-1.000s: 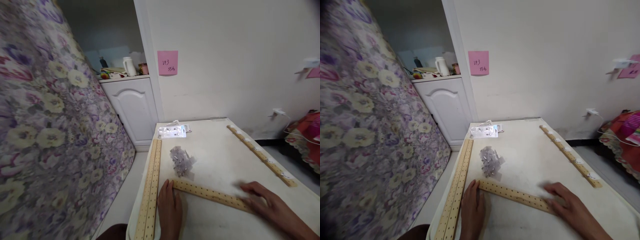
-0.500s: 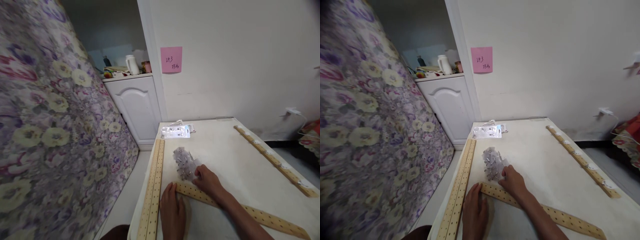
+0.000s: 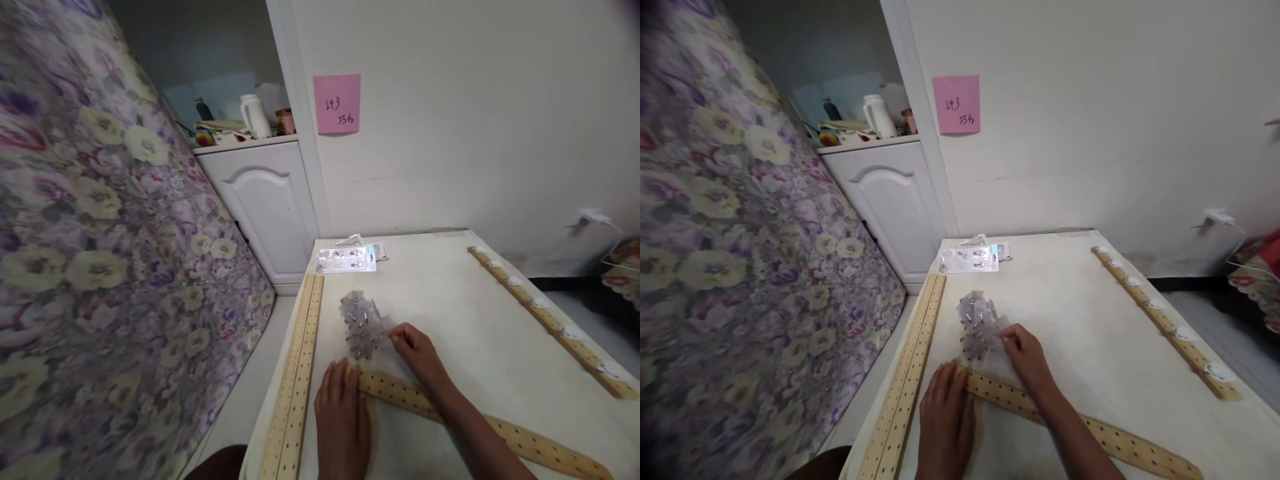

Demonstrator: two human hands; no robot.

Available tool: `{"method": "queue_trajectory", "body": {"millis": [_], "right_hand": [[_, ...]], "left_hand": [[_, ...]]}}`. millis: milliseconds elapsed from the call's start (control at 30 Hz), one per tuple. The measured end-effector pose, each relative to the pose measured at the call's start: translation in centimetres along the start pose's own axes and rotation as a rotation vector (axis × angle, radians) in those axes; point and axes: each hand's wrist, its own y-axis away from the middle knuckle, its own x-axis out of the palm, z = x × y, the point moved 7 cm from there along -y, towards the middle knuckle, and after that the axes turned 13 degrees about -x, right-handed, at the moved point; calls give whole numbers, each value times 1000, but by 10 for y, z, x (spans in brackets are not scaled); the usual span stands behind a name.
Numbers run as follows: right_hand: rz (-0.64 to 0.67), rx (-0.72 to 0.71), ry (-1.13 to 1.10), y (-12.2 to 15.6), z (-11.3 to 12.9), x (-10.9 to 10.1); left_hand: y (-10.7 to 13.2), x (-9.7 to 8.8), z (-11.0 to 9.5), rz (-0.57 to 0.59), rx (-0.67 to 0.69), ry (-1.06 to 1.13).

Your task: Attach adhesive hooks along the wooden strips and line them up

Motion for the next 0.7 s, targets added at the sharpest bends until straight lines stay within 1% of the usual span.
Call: {"method": "queue_trajectory", "body": {"millis": [67,167,233,333,400,467,600,700], "right_hand": [[-21,-5,-47,1,7,-3],[-38,-30,-92,2,16,-7],[-50,-53,-90,3,22,-9],[-46,-58,-99,4,27,-8],[-32,-47,-113,6,28,-5],[-18,-38,-126,8,31,-3],[9,-37,-149,11,35,3],[30,-14,-193,14,34,8]], "left_hand": [[-1,-1,-14,5,87,-12],[-1,4,-40,72,217,26],[-2,9,-55,142,237,84],[-6,19,-69,283,190,149],[-8,26,-73,369,154,161],[-9,29,-73,414,117,173],[-9,31,-70,439,99,217],[-6,32,-68,446,105,234]]}}
